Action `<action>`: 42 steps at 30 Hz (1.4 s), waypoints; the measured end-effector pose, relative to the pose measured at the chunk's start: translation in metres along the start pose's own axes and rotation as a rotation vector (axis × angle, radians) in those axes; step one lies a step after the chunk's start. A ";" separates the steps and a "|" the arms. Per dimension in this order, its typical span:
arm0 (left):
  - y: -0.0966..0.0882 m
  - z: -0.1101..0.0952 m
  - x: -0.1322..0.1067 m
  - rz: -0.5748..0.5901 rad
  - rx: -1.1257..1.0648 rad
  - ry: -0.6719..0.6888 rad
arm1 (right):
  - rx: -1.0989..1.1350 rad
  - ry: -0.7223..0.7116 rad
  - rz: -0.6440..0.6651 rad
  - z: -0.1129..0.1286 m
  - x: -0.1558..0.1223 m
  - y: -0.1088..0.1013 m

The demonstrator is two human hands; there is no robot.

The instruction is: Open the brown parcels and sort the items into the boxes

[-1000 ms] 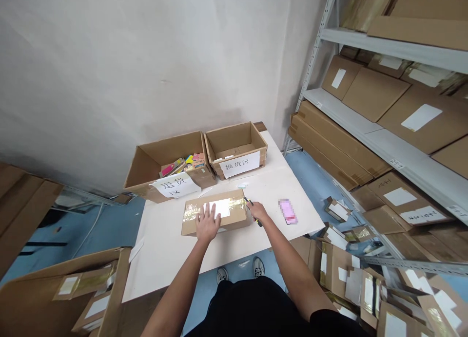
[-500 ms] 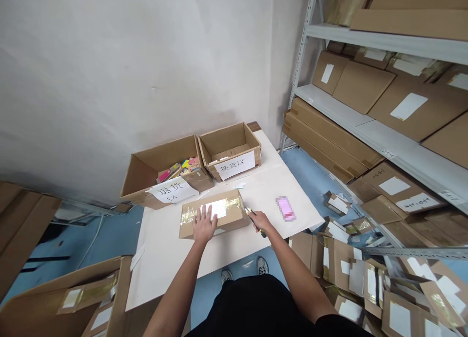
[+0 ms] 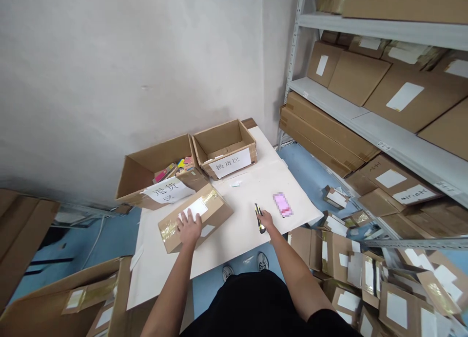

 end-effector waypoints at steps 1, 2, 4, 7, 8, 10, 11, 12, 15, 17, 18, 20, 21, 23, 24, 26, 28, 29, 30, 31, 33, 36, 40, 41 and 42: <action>0.000 -0.001 -0.001 0.001 -0.004 -0.004 | -0.017 0.007 -0.013 0.002 0.007 -0.001; -0.001 -0.002 -0.003 -0.001 -0.005 -0.006 | -0.045 0.029 -0.046 0.003 0.013 -0.002; -0.001 -0.002 -0.006 -0.006 -0.004 -0.006 | -0.117 0.102 -0.144 0.004 0.020 -0.004; -0.001 -0.003 -0.007 0.001 0.009 -0.003 | -0.181 0.072 -0.238 0.008 0.015 0.006; -0.001 -0.004 -0.006 0.007 0.017 -0.004 | -0.177 -0.006 -0.230 0.013 0.010 0.017; -0.003 -0.007 -0.005 0.029 0.039 -0.012 | -0.145 -0.212 -0.176 0.029 -0.006 0.051; -0.004 -0.009 -0.005 0.048 0.052 -0.019 | -0.116 -0.307 -0.123 0.040 -0.016 0.073; -0.005 -0.011 -0.005 0.071 0.066 -0.024 | -0.091 -0.385 -0.068 0.052 -0.027 0.096; -0.011 -0.014 -0.007 0.124 0.132 0.018 | -0.058 -0.412 -0.005 0.088 -0.055 0.158; -0.017 -0.008 -0.003 0.159 0.185 0.113 | -0.046 -0.333 -0.050 0.107 -0.065 0.182; -0.022 0.000 0.001 0.186 0.197 0.160 | -0.043 -0.313 -0.075 0.114 -0.067 0.187; -0.031 0.022 0.015 0.230 0.183 0.212 | -0.043 -0.318 -0.102 0.125 -0.064 0.190; -0.036 0.035 0.024 0.235 0.165 0.214 | -0.048 -0.328 -0.103 0.128 -0.061 0.189; -0.042 0.062 0.041 0.237 0.131 0.208 | -0.066 -0.330 -0.086 0.131 -0.052 0.185; -0.043 0.073 0.048 0.249 0.115 0.206 | -0.075 -0.326 -0.073 0.132 -0.048 0.185; -0.038 0.086 0.056 0.306 0.088 0.195 | -0.097 -0.321 -0.047 0.134 -0.040 0.187; -0.030 0.090 0.059 0.335 0.076 0.159 | -0.132 -0.301 -0.026 0.139 -0.034 0.194; -0.027 0.089 0.059 0.330 0.079 0.139 | -0.153 -0.281 -0.021 0.142 -0.031 0.198; -0.024 0.088 0.058 0.317 0.085 0.126 | -0.170 -0.260 -0.019 0.145 -0.028 0.201; -0.022 0.086 0.057 0.296 0.092 0.121 | -0.181 -0.241 -0.019 0.150 -0.024 0.204; -0.019 0.082 0.054 0.255 0.104 0.135 | -0.182 -0.218 -0.010 0.160 -0.017 0.206; -0.016 0.080 0.048 0.193 0.123 0.202 | -0.161 -0.220 0.036 0.172 -0.009 0.201; -0.012 0.075 0.045 0.113 0.133 0.363 | -0.145 -0.264 0.057 0.177 -0.006 0.192; -0.011 0.073 0.045 0.096 0.146 0.390 | -0.141 -0.272 0.044 0.176 -0.006 0.191; -0.011 0.071 0.047 0.081 0.164 0.409 | -0.136 -0.277 0.024 0.175 -0.007 0.191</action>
Point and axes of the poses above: each hand's wrist, its own x-axis towards the middle knuckle, its own y-axis out of the palm, z = x × y, the point moved 2 cm from there along x, towards the middle knuckle, and after that the axes turned 4 degrees about x, right-handed, at the moved point
